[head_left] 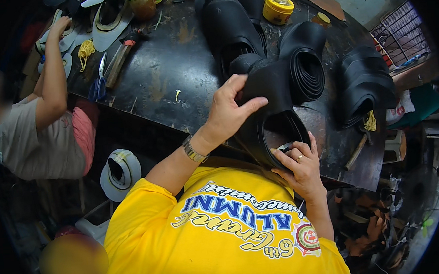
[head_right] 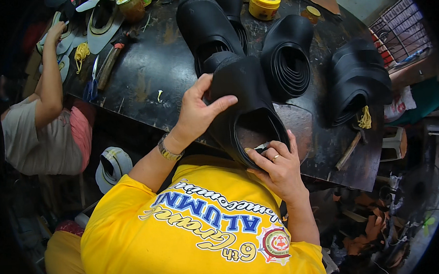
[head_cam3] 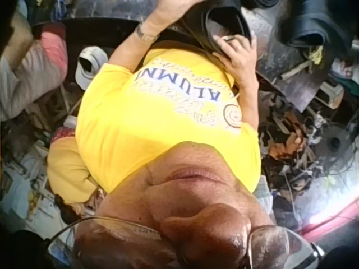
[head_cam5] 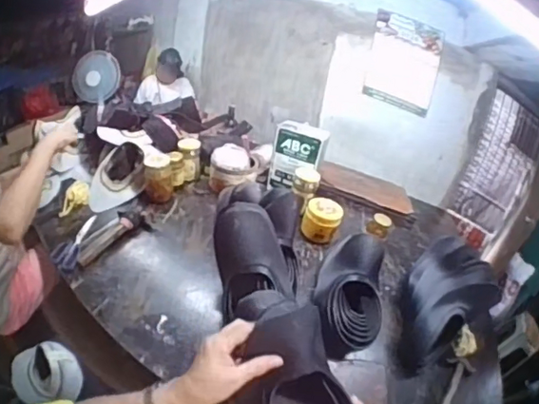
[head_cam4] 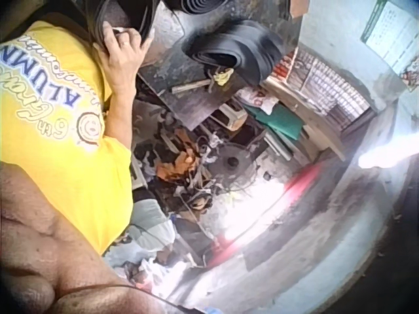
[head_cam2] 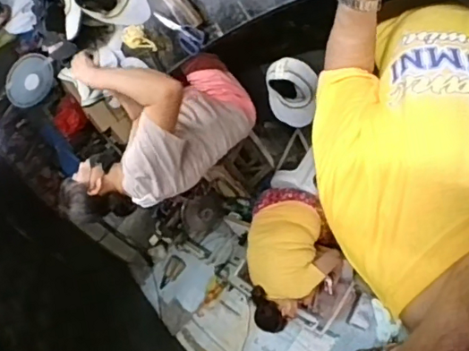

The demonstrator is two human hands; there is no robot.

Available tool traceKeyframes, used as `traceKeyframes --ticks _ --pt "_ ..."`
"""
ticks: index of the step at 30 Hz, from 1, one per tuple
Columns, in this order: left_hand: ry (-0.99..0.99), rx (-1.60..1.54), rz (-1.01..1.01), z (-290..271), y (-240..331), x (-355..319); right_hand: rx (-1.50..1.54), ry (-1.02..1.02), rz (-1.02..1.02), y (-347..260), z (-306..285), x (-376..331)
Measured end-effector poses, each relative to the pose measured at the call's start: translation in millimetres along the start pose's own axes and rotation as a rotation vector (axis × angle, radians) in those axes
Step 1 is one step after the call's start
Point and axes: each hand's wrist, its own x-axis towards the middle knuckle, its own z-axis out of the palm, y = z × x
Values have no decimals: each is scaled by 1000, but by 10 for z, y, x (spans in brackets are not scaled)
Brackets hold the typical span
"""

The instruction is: The person repeatedly picks up black rubber shoe parts from a workbench, folds or aligns them, and stacks them into a growing pile. The person handles the parts one at a time, occasionally turning them over and adjusting their position before placing them on the stack.

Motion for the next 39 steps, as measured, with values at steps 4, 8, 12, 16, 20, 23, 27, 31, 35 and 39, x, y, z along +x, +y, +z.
traceKeyframes --ticks 4,8,12,16,20,23,27,31,35,39 --pt "-19 188 346 1 74 -104 -29 -7 16 -25 -5 -10" --pt "-50 136 344 20 143 -200 -35 -3 20 -30 4 -8" --pt "-63 201 423 42 156 -223 -28 -10 18 -18 4 -5" --pt "103 135 364 32 134 -184 5 -8 19 -13 0 5" --pt "120 131 216 -61 138 -76 30 -6 -1 -8 -13 35" --pt "100 364 237 -132 157 42 32 -23 -10 -7 -30 59" --pt "103 510 378 -148 215 76 40 -39 3 -12 -44 79" --pt "-47 408 540 -63 280 -22 15 -40 6 -11 -33 63" --pt "-164 282 590 96 340 -213 18 -28 8 -2 -6 40" --pt "-228 156 553 107 317 -273 30 -18 16 -9 5 40"
